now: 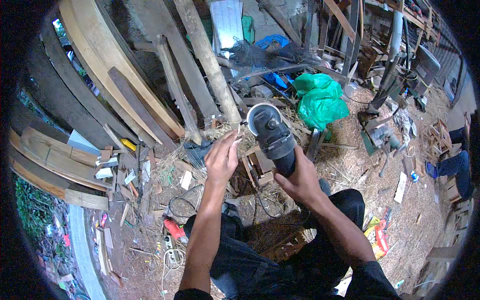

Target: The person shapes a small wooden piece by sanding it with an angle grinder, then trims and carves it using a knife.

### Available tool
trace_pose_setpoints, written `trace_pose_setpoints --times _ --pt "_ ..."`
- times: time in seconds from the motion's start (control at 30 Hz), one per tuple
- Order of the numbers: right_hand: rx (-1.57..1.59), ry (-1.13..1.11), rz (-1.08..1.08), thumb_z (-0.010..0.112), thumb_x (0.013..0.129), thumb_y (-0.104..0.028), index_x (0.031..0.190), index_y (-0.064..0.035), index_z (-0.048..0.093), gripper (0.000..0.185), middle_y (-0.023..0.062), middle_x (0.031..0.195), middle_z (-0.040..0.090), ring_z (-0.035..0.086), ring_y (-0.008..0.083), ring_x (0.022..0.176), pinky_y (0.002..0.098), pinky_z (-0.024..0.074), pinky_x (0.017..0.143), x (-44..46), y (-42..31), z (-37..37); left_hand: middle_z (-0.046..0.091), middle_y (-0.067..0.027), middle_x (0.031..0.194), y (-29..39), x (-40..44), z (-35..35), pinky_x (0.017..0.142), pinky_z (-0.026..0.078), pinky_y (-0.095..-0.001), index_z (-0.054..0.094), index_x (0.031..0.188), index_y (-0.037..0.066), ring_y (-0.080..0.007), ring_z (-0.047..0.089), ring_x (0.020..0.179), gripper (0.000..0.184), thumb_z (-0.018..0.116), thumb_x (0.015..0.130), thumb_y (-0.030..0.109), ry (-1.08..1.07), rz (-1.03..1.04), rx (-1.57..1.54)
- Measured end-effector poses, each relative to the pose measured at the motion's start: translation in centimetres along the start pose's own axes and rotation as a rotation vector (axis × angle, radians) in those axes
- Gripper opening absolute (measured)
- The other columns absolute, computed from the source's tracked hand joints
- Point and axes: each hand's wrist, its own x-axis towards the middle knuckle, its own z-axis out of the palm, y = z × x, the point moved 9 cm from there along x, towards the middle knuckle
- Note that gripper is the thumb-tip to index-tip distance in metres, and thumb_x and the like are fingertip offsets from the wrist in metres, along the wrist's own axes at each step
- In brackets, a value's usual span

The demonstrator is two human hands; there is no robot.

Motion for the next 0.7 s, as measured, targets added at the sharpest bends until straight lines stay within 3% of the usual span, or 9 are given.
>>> trace_pose_setpoints --times 0.27,0.37,0.47,0.57,0.7 --pt "-0.063 0.047 -0.054 0.079 0.071 -0.018 0.135 0.0025 0.035 0.08 0.0301 0.113 0.058 0.058 0.0481 0.103 0.0494 0.0473 0.089 -0.5 -0.5 0.1 0.071 -0.0142 0.101 0.3 -0.1 0.3 0.079 0.057 -0.0343 0.067 0.103 0.0 -0.0277 0.07 0.091 0.026 0.067 0.078 -0.007 -0.014 -0.001 0.0" --pt "0.008 -0.018 0.073 0.079 0.071 -0.019 0.135 0.003 0.034 0.082 0.0305 0.113 0.058 0.057 0.048 0.106 0.0485 0.0468 0.09 0.1 1.0 0.2 0.071 -0.014 0.102 -0.2 -0.2 -0.1 0.079 0.057 -0.0343 0.067 0.103 0.001 -0.0276 0.07 0.091 0.025 0.067 0.079 -0.006 0.006 -0.022 -0.005" --pt "0.033 0.095 0.031 0.076 0.073 -0.015 0.129 0.0015 0.043 0.067 0.0265 0.102 0.063 0.063 0.0436 0.098 0.0438 0.0489 0.084 0.3 0.8 -0.8 0.071 -0.0137 0.102 -0.4 -0.2 -0.4 0.079 0.057 -0.0342 0.067 0.103 0.001 -0.0272 0.07 0.091 0.025 0.067 0.079 -0.006 0.019 -0.026 -0.011" --pt "0.044 0.02 0.004 0.079 0.071 -0.018 0.135 0.0031 0.034 0.082 0.0294 0.11 0.059 0.058 0.0487 0.102 0.0484 0.0478 0.087 0.4 1.3 -0.1 0.071 -0.0135 0.102 -0.2 0.0 -0.3 0.08 0.057 -0.034 0.067 0.103 0.001 -0.0268 0.07 0.092 0.024 0.068 0.08 -0.005 0.011 -0.017 0.02" --pt "-0.028 -0.02 -0.003 0.079 0.072 -0.019 0.136 0.0032 0.034 0.082 0.0307 0.111 0.059 0.058 0.0488 0.102 0.0483 0.0472 0.088 -0.1 0.7 0.7 0.071 -0.0148 0.103 0.2 -0.1 0.5 0.083 0.055 -0.0345 0.068 0.102 0.0 -0.0268 0.07 0.095 0.022 0.068 0.08 -0.005 -0.025 -0.027 -0.03"
